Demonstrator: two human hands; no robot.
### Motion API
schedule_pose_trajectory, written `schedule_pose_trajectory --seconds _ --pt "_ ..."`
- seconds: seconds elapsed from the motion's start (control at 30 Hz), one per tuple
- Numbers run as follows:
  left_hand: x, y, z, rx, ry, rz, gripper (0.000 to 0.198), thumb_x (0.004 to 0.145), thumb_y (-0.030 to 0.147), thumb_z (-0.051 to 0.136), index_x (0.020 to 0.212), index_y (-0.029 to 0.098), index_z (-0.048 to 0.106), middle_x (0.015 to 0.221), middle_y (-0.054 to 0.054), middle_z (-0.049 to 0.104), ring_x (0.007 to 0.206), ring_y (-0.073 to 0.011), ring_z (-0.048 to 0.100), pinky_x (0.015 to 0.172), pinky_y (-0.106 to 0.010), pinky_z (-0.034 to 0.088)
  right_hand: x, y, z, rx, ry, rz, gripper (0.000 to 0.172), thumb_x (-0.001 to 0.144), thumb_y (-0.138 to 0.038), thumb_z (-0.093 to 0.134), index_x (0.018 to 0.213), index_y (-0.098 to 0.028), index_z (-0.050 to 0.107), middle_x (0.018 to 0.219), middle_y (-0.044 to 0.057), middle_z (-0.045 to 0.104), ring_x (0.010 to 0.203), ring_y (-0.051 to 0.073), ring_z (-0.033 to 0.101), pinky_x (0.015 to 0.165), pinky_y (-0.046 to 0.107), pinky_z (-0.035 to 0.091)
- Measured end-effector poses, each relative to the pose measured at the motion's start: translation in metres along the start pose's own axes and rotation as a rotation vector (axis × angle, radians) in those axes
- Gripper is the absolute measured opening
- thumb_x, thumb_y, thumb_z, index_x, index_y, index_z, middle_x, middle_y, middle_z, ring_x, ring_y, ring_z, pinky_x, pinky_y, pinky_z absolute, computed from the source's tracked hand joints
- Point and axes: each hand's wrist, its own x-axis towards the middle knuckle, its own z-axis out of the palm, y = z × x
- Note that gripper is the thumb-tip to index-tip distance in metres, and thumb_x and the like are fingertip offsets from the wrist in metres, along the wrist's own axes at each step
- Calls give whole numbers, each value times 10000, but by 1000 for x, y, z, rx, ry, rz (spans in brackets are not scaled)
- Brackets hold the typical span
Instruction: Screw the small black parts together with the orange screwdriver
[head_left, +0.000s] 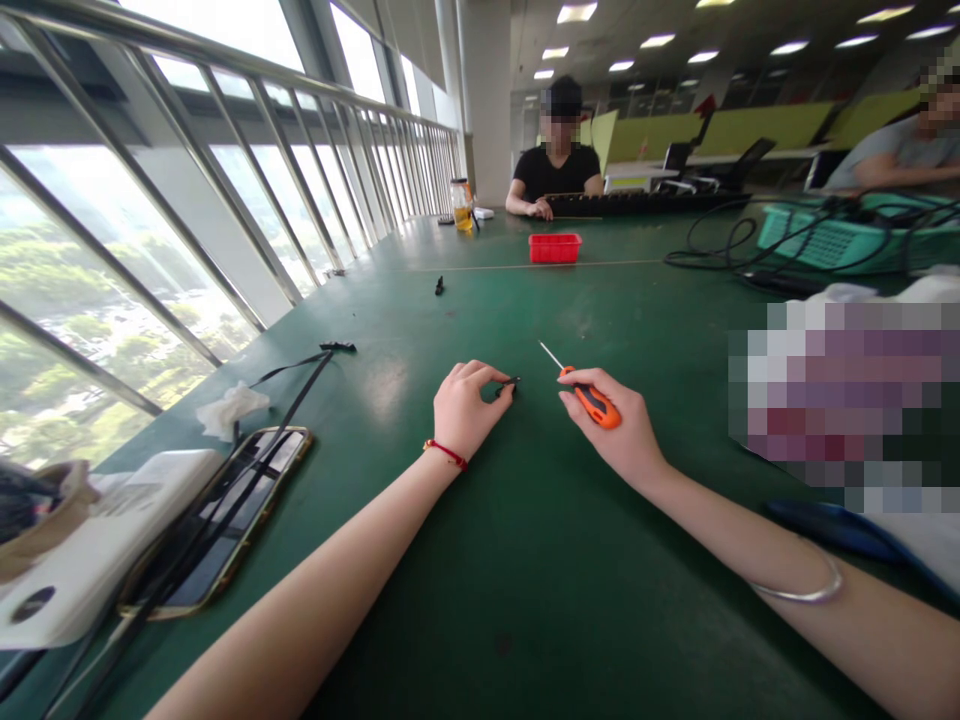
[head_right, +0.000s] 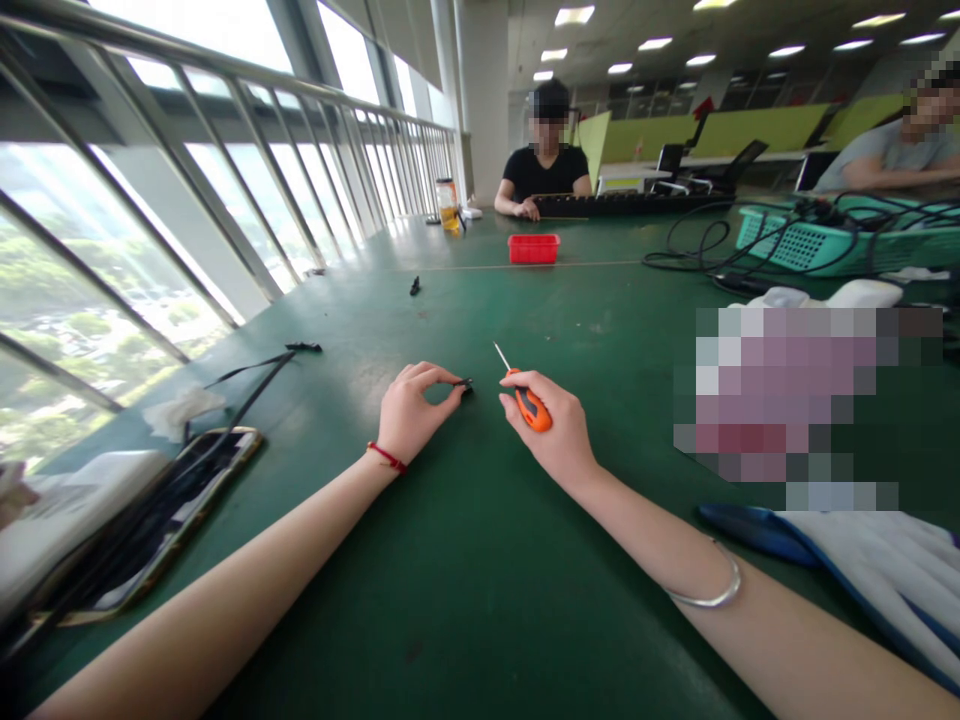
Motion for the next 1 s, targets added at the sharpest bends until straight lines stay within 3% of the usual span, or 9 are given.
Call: schedule_pose_trajectory --seconds 0.17,0.6,0.77,0.87,1.0 --pt "-9 15 1 -84 -49 206 145 800 294 565 810 211 684 862 -17 679 826 -157 571 782 -283 459 2 8 3 -38 -125 5 192 814 -274 573 990 -218 624 962 54 644 861 191 616 781 315 470" --pt "-8 13 3 -78 -127 275 136 803 276 558 826 210 675 927 -20 691 872 -159 589 832 -304 462 2 13 5 -61 -197 42 87 798 -253 578 865 -229 628 905 35 646 807 188 613 752 326 471" --pt "-8 8 3 4 -113 119 110 770 269 589 773 212 683 1021 -14 690 952 -190 596 887 -354 453 5 16 3 -23 -168 112 130 788 -276 584 893 -220 637 948 39 667 861 196 620 799 340 469" --pt "-7 6 6 43 -168 2 109 752 273 604 746 221 699 1097 -17 670 1009 -225 588 908 -388 459 7 18 2 11 -139 144 120 784 -280 578 863 -210 636 917 32 679 834 188 630 791 330 473" --pt "-4 1 6 18 -191 -71 124 757 264 585 759 222 702 1022 -20 691 966 -210 608 880 -348 487 7 17 1 3 -143 142 116 774 -280 577 847 -213 637 896 24 684 800 185 634 764 324 478"
